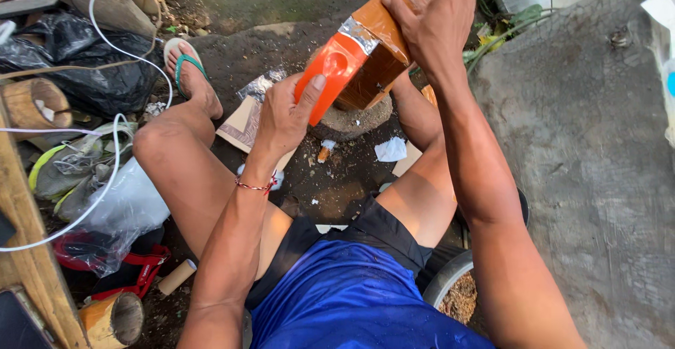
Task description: The person places white cotton-like material into a small wooden frame, then covers it with a cardboard sheet. They secure the cardboard to the frame using orange adhesive tape, wrapping it around the edges and smoothing it down. The person uses a utility knife to trim excess tape and cardboard, then continues taping the remaining sides to form a sealed box.
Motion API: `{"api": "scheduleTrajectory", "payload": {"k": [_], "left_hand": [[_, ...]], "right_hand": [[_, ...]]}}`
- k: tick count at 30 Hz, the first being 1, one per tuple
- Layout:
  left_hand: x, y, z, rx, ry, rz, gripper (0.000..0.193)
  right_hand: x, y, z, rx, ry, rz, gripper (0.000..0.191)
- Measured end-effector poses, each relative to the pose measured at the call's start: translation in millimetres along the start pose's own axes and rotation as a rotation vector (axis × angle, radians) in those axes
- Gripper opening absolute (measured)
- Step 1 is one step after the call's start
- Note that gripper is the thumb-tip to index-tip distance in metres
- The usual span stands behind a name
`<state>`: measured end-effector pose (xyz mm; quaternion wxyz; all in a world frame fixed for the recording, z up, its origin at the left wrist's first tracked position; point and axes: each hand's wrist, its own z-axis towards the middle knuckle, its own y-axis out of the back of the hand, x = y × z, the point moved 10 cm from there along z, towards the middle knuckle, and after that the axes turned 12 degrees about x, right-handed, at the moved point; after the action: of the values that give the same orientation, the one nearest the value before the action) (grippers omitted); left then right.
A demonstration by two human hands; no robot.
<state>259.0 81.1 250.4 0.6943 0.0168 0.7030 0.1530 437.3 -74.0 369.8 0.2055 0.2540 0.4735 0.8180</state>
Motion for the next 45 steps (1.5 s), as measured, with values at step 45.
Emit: {"api": "scheduleTrajectory", "payload": {"k": [45], "left_hand": [[135, -69, -25, 0.443, 0.365, 0.879, 0.056]], "right_hand": [[20, -19, -37, 0.448, 0.431, 0.049, 0.089]]}}
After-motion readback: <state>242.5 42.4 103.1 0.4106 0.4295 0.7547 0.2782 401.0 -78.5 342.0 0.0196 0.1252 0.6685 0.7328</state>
